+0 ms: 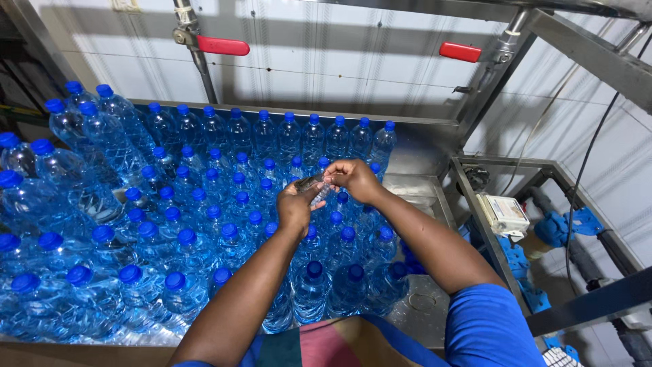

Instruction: The person applies small white stickers to the necks of numerous blue-capped water bottles arranged on a metal tray. They pick up each sticker from a small stack in their left hand and place it on a bottle, then move to the next bottle in sequence.

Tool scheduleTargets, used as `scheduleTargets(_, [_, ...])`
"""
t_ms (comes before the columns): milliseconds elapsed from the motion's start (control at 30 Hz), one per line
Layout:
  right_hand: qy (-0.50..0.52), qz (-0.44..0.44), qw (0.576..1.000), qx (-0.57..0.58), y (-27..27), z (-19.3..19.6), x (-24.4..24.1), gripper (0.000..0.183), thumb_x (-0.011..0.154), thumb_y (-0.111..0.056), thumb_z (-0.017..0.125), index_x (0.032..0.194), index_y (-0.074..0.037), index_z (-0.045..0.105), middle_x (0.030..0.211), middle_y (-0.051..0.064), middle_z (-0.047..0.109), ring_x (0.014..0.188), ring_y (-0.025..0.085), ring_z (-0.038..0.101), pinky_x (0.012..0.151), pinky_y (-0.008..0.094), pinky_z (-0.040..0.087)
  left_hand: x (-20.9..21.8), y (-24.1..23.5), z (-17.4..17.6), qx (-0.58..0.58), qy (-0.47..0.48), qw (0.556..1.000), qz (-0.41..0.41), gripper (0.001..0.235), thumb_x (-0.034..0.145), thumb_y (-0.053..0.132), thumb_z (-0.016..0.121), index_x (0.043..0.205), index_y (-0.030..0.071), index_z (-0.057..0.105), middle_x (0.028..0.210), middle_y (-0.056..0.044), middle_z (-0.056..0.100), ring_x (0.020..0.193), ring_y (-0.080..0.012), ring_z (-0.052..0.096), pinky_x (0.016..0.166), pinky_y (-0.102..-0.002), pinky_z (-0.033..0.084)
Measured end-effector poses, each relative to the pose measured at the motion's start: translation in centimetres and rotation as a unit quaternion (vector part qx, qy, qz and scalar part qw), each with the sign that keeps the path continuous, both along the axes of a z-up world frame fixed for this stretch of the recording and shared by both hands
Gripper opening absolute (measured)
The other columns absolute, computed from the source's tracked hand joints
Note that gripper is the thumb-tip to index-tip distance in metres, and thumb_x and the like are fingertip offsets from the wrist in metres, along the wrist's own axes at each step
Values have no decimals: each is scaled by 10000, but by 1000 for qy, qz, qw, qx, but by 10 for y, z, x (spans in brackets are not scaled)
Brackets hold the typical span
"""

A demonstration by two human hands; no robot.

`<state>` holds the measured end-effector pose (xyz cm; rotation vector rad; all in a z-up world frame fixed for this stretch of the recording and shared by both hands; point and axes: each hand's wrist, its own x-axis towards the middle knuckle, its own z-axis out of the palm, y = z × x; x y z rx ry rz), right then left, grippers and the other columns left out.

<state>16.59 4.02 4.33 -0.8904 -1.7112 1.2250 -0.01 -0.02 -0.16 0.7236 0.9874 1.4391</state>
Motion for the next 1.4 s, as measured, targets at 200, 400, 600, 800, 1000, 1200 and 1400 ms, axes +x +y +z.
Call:
scheduleTargets(200, [-91, -117, 981, 122, -6, -3, -1, 93, 1009, -41, 816, 1080, -73, 866, 895, 139, 851, 724, 152, 784, 509, 242, 589, 3, 3, -5, 6, -9, 1000, 27, 207, 901, 29, 881, 1078, 23, 775, 995, -111, 851, 834, -255, 831, 695, -457, 722])
scheduleTargets(400, [-54, -68, 996, 6, -18, -2, 2, 168, 899, 31, 882, 1055, 11, 823, 872, 114, 812, 718, 92, 669, 508, 177, 577, 7, 4, -4, 14, -14, 1000, 21, 203, 867, 21, 928, 1018, 28, 792, 964, -118, 859, 780, -236, 839, 679, -447, 727])
scheduleTargets(600, [-101, -194, 959, 179, -12, -4, 12, 158, 833, -57, 962, 950, -148, 908, 839, 72, 837, 727, 151, 720, 679, 278, 557, 5, 3, -6, 1, 2, 999, 36, 210, 886, 19, 899, 1053, -9, 774, 961, -139, 843, 767, -255, 821, 642, -455, 729])
scheduleTargets(800, [-45, -96, 994, 20, -10, -3, 20, 229, 954, 10, 836, 1178, -36, 823, 852, 99, 833, 665, 56, 658, 611, 174, 469, 8, 1, -6, 7, 19, 1000, 16, 213, 902, 23, 904, 1069, -21, 779, 986, -156, 855, 774, -243, 831, 654, -425, 732])
scheduleTargets(1000, [-66, -67, 995, 10, -15, -3, 16, 140, 957, 13, 811, 1065, -73, 792, 856, 10, 828, 709, -4, 653, 651, 133, 463, 10, 3, -3, -13, 15, 1000, -6, 188, 894, 11, 890, 1066, -14, 819, 943, -133, 855, 737, -225, 829, 669, -414, 731])
scheduleTargets(1200, [-114, -100, 980, 126, -21, 2, 11, 148, 829, -21, 928, 924, -123, 876, 784, 65, 743, 701, 121, 611, 659, 271, 489, 7, -1, -3, -18, 22, 1000, -11, 171, 881, 8, 874, 1045, 8, 825, 911, -136, 851, 729, -237, 831, 668, -431, 732])
scheduleTargets(1400, [-16, -107, 990, 95, -30, -7, 12, 153, 837, 68, 887, 945, -38, 872, 887, 111, 827, 594, 84, 688, 579, 207, 529, 10, -3, -3, -19, 23, 1000, 3, 162, 880, -5, 843, 1041, -14, 822, 897, -121, 841, 712, -216, 815, 662, -403, 723])
